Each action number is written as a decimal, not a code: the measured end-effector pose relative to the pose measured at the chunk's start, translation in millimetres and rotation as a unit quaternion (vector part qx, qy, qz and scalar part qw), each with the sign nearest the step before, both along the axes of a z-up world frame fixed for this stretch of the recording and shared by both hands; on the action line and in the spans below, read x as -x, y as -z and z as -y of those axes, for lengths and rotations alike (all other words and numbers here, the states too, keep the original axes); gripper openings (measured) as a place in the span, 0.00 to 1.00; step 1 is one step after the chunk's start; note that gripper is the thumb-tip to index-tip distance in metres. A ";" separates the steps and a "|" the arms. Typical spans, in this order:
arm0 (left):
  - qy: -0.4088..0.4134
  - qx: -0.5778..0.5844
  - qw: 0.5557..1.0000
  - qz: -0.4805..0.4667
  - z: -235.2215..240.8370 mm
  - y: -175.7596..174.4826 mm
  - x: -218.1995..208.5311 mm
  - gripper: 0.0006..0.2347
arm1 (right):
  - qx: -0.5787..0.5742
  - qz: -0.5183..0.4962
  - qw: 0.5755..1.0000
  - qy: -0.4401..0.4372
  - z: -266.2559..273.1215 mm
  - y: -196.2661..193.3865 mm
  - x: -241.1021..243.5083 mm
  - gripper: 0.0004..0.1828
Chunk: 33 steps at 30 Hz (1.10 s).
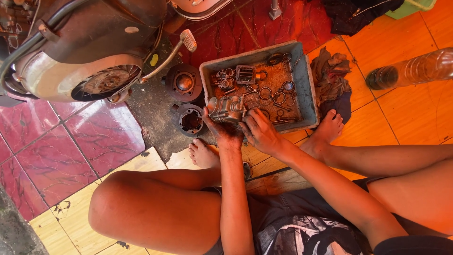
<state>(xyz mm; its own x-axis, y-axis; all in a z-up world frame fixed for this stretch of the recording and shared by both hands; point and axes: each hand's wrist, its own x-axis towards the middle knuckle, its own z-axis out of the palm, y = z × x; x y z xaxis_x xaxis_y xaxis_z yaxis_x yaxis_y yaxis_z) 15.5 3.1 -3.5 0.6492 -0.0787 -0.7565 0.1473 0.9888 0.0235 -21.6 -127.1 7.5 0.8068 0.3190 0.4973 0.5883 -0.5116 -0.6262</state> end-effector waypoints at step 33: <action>-0.004 -0.029 1.000 -0.009 15.8 -32.0 0.9 0.30 | -0.234 -0.134 0.958 0.095 -11.2 -6.9 8.4 0.12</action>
<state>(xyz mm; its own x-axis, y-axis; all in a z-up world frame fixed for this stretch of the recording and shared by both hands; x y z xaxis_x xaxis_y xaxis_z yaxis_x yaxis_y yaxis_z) 14.6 -12.7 28.5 0.6351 -0.0295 -0.7718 0.1411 0.9869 0.0785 -30.0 -115.9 14.4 0.9470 -0.0543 0.3165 0.2980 -0.2193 -0.9290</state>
